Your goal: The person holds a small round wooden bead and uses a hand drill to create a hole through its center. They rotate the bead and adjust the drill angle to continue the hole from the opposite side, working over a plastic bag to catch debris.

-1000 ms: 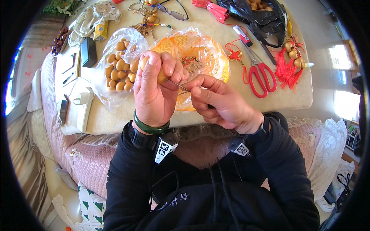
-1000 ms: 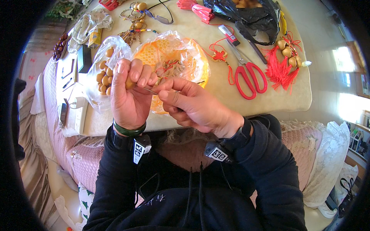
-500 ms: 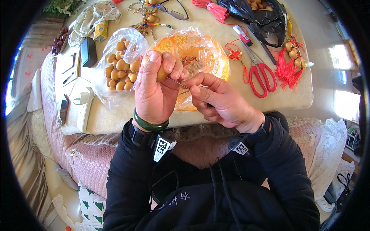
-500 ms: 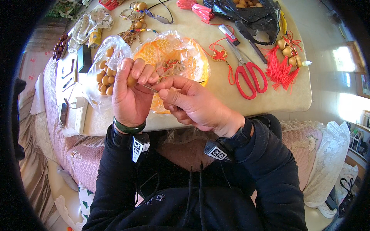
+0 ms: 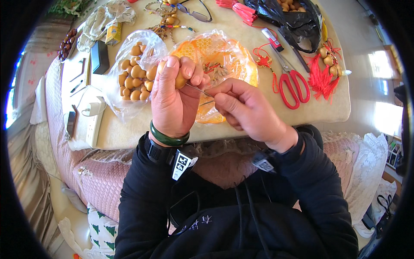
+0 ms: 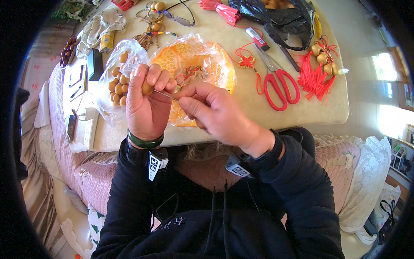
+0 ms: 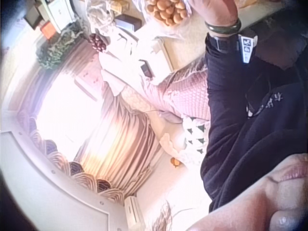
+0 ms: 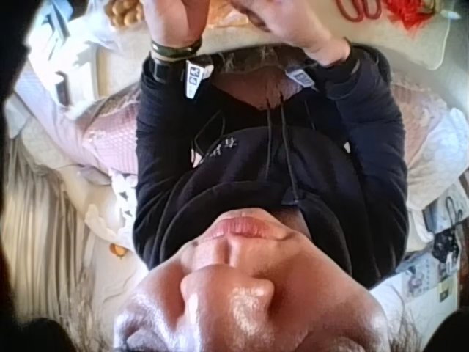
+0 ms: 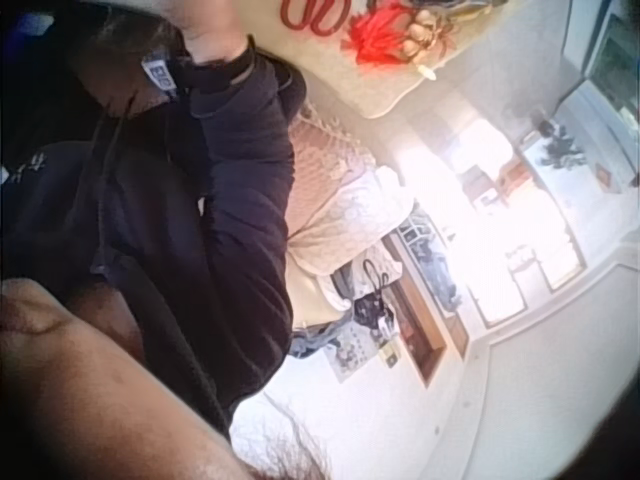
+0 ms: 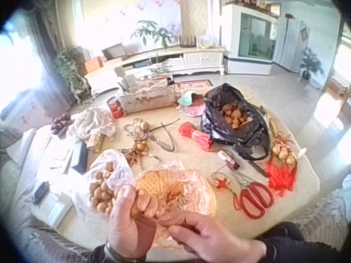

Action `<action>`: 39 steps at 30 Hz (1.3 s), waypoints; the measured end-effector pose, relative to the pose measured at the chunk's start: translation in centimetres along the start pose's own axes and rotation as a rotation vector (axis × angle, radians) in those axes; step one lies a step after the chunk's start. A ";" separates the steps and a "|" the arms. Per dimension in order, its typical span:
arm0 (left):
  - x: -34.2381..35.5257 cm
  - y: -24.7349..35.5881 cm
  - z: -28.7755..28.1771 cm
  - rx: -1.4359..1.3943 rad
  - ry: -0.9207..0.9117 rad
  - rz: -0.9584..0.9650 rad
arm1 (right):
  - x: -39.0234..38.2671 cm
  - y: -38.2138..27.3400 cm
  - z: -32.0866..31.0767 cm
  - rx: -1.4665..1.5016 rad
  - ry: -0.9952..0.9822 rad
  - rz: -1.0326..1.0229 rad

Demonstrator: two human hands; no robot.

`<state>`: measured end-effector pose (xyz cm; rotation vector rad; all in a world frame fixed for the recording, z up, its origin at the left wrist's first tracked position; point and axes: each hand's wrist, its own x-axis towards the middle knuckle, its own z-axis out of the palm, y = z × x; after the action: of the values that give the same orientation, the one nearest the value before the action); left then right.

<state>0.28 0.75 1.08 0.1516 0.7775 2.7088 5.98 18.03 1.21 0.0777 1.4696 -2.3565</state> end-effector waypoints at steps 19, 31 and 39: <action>0.0 0.1 0.4 0.270 0.195 -0.055 | 0.6 0.5 -0.2 -0.582 0.074 -0.490; 0.1 0.1 0.0 0.013 0.009 -0.033 | 0.0 0.4 -0.3 0.105 -0.008 0.210; -0.1 -0.3 0.2 0.100 0.049 0.017 | 0.1 0.7 0.4 -0.663 0.062 -0.490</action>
<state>0.44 1.04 1.13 0.1162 0.9305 2.6998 6.14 17.37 0.78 -0.4244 2.4413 -2.0598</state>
